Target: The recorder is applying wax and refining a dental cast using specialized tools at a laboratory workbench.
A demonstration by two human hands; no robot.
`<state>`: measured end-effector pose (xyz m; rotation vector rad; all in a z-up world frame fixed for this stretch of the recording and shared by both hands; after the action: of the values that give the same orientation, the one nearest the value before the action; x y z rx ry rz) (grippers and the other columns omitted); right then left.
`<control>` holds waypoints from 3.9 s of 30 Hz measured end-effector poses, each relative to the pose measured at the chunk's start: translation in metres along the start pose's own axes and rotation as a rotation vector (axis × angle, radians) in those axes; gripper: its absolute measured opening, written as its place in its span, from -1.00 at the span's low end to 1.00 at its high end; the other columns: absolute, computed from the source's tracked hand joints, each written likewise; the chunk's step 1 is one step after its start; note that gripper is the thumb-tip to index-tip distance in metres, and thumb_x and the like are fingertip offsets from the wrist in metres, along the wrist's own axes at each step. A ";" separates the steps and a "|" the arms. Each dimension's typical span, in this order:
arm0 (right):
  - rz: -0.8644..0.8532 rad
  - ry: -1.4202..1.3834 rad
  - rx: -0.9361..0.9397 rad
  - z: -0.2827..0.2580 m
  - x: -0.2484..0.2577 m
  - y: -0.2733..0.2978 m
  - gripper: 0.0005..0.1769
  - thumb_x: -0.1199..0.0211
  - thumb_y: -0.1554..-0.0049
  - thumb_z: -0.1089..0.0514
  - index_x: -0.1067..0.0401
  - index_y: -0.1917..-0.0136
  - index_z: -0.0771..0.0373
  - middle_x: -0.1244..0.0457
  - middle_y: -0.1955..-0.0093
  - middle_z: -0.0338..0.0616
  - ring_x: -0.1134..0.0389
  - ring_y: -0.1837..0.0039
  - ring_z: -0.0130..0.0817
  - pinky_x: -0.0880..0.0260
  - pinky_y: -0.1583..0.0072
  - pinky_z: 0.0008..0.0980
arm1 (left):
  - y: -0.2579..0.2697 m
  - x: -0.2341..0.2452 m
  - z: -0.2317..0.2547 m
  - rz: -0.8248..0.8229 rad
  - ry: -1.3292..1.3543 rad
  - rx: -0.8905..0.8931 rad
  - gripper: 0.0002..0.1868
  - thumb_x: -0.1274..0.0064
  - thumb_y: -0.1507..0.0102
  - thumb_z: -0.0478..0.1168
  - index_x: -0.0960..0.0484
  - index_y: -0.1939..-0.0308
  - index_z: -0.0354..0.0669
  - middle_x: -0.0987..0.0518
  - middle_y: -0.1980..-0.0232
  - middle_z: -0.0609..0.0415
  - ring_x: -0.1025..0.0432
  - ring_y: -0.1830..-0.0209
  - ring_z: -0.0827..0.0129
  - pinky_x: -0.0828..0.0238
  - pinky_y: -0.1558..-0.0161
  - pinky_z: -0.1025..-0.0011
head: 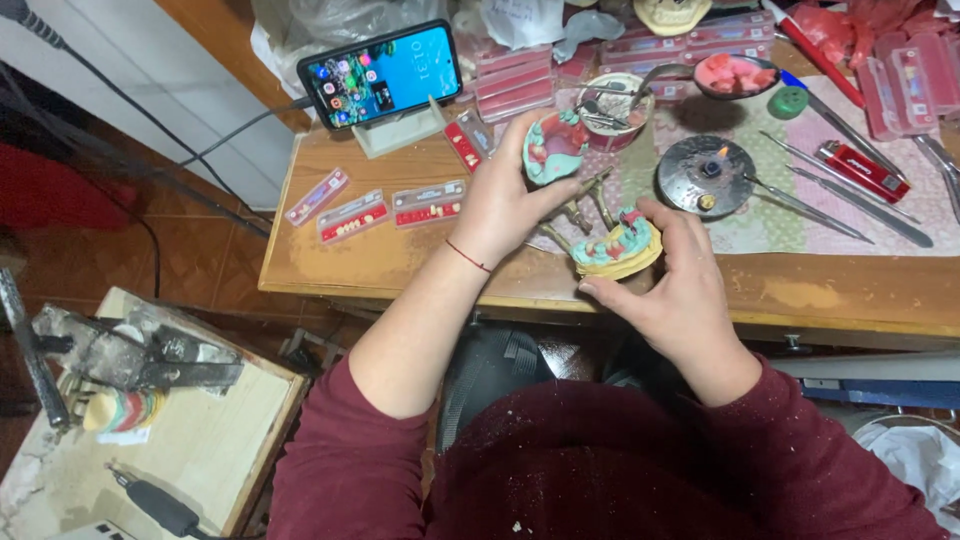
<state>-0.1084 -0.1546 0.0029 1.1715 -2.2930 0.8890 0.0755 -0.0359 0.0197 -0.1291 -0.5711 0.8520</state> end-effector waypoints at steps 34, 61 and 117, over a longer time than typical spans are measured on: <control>0.022 -0.460 0.035 0.087 -0.021 0.064 -0.12 -0.54 -0.21 -0.01 -0.08 -0.49 0.44 -0.16 -0.36 -0.10 -0.23 -0.38 -0.32 -0.24 -0.46 -0.38 | 0.148 0.091 -0.017 0.396 -0.223 -0.024 -0.66 -0.16 -0.34 -0.19 -0.63 -0.18 -0.18 -0.72 0.00 -0.03 -0.68 0.08 0.33 -0.64 0.01 0.40; -0.477 0.210 0.812 -0.176 -0.175 -0.037 -0.33 -0.40 0.03 -0.21 -0.31 -0.06 0.37 -0.12 -0.48 0.28 -0.10 -0.54 0.17 -0.01 -0.49 0.23 | 0.156 0.197 -0.053 0.526 -0.638 -0.022 -0.80 -0.16 -0.27 -0.31 -0.75 0.04 -0.10 -0.63 0.07 0.07 -0.45 0.03 0.14 -0.38 -0.07 0.21; -0.477 0.067 0.715 -0.153 -0.174 -0.040 -0.41 -0.40 -0.06 -0.17 -0.34 -0.01 0.38 -0.16 -0.44 0.35 -0.11 -0.54 0.21 -0.03 -0.50 0.15 | 0.099 0.207 -0.047 -0.200 -0.599 0.233 -0.82 -0.28 -0.11 -0.15 -0.64 0.31 -0.14 -0.56 0.23 -0.03 -0.49 0.08 0.04 -0.41 0.01 0.17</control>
<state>0.0327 0.0321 0.0193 1.8286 -1.5387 1.5609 0.1410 0.1882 0.0349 0.4038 -1.0185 0.7510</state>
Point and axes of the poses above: each hand's wrist, its own y-axis away from the middle knuckle, its own x-axis out of the back of the hand, z = x × y, the point moved 4 cm from there along -y, towards the middle knuckle
